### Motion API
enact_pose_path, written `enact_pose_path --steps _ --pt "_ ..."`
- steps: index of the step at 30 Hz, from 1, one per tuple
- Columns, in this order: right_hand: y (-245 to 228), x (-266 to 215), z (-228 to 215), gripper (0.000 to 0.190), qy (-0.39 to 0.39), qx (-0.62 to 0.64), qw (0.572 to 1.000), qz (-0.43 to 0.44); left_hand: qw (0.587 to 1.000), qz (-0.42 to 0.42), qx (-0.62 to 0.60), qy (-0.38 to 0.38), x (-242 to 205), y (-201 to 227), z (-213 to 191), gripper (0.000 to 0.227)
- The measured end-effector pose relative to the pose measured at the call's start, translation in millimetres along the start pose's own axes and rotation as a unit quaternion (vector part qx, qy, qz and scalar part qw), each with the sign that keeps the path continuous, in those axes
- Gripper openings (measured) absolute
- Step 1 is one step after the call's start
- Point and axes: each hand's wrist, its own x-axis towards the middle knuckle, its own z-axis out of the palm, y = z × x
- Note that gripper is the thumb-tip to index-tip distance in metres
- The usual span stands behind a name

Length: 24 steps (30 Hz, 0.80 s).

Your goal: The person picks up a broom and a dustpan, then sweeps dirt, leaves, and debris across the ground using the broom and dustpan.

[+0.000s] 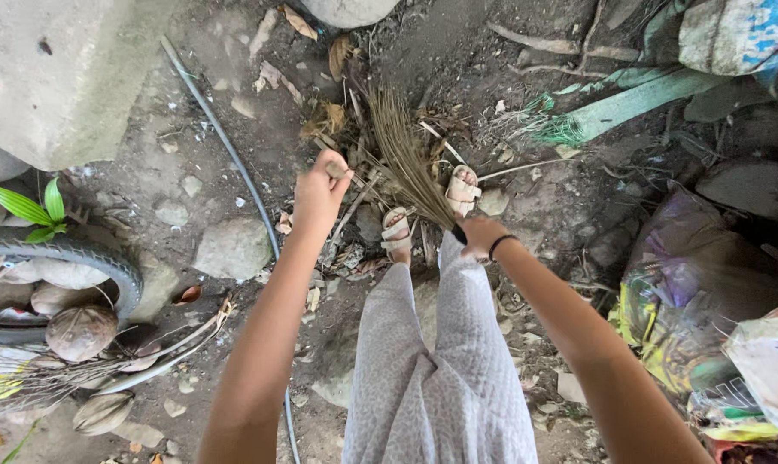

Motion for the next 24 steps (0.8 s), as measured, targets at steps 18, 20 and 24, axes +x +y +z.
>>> enact_pose_path --steps 18,20,24 --pt "77.3 -152.8 -68.8 0.09 0.158 0.097 0.969 0.162 0.997 -0.069 -0.014 0.009 -23.0 -40.4 -26.3 0.012" --pt "75.2 -118.4 -70.8 0.086 0.157 0.201 0.943 0.215 0.999 -0.034 -0.025 0.0 -24.7 -38.5 -27.2 0.015" --pt "22.0 -25.8 -54.0 0.077 0.025 0.191 0.96 0.206 0.998 -0.015 -0.013 -0.058 -15.0 -35.6 -36.5 0.021"
